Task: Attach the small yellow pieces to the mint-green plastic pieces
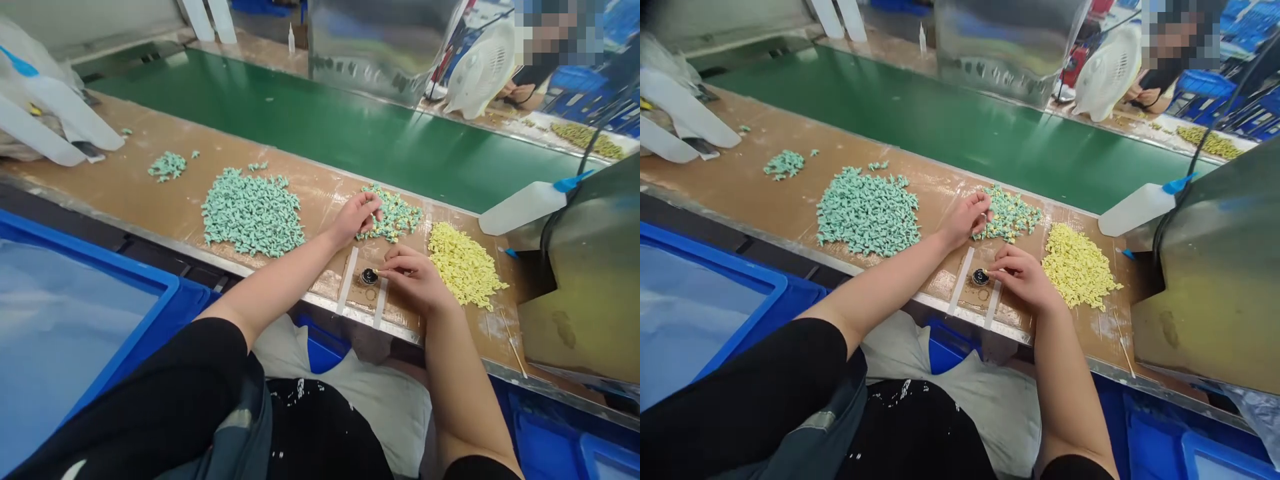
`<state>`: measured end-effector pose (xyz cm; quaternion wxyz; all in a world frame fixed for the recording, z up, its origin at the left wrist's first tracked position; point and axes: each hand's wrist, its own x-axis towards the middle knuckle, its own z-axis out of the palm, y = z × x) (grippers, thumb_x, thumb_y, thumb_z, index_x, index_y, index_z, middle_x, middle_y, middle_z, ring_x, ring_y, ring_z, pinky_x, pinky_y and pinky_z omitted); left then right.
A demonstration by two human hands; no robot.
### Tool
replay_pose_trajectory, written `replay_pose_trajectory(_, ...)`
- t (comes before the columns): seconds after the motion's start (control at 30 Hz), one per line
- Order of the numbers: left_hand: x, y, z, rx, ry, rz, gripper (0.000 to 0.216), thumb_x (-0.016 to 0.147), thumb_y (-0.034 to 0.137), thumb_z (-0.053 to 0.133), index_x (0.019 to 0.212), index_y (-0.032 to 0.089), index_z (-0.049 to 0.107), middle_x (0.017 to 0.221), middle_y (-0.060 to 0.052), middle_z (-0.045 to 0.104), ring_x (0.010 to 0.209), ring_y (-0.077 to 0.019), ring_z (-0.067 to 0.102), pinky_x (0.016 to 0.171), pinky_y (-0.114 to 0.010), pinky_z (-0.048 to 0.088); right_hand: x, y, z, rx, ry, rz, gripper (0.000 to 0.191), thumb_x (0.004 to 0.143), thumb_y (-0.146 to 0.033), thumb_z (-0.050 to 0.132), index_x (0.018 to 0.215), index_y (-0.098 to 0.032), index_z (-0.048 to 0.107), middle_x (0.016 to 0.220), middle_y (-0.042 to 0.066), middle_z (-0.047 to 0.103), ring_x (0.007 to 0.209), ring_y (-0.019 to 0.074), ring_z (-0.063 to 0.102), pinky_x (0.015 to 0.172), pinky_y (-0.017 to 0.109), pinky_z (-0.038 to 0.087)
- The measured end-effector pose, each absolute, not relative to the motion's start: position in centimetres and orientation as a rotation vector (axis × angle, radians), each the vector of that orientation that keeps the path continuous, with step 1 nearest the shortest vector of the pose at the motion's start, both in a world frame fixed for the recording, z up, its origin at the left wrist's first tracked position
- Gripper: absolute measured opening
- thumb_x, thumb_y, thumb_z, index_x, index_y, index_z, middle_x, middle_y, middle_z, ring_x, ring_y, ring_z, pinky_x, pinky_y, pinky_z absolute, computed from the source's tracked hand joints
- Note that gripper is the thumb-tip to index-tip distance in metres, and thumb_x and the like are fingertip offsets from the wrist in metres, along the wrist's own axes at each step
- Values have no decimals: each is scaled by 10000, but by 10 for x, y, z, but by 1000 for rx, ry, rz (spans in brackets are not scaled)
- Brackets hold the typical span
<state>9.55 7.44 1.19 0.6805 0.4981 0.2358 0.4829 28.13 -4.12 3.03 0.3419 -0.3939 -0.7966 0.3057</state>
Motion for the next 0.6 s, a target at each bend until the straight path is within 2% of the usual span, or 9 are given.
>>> replay_pose_trajectory(0.13,99,72,17,1051,560,1092,280,962,342,675,877,212,442,619,104,480,410,-4,298,419,-143,187,281,-44,37,-1031,-2164,703,173,998,-393,676,955,-309,821,875,55,657,791,206,647,709,365,557)
replay_pose_trajectory(0.3,108,67,14,1098,577,1034,288,987,308,652,850,213,416,605,101,430,451,-10,344,467,-123,250,279,-47,41,-1061,-2255,629,199,1028,-367,623,1010,-325,816,901,69,671,787,215,667,663,369,547)
replay_pose_trajectory(0.47,111,67,10,1163,531,1016,210,1025,375,621,996,197,515,652,87,499,457,-7,379,495,-134,274,278,-46,42,-1062,-2324,559,194,1032,-327,616,1038,-318,810,917,72,689,774,211,682,650,362,536)
replay_pose_trajectory(0.6,112,65,8,1321,466,945,353,1062,496,518,1005,158,605,722,30,616,450,-10,398,486,-163,292,278,-45,41,-1032,-2354,524,200,1031,-297,613,1035,-300,813,921,65,694,742,186,677,627,337,519)
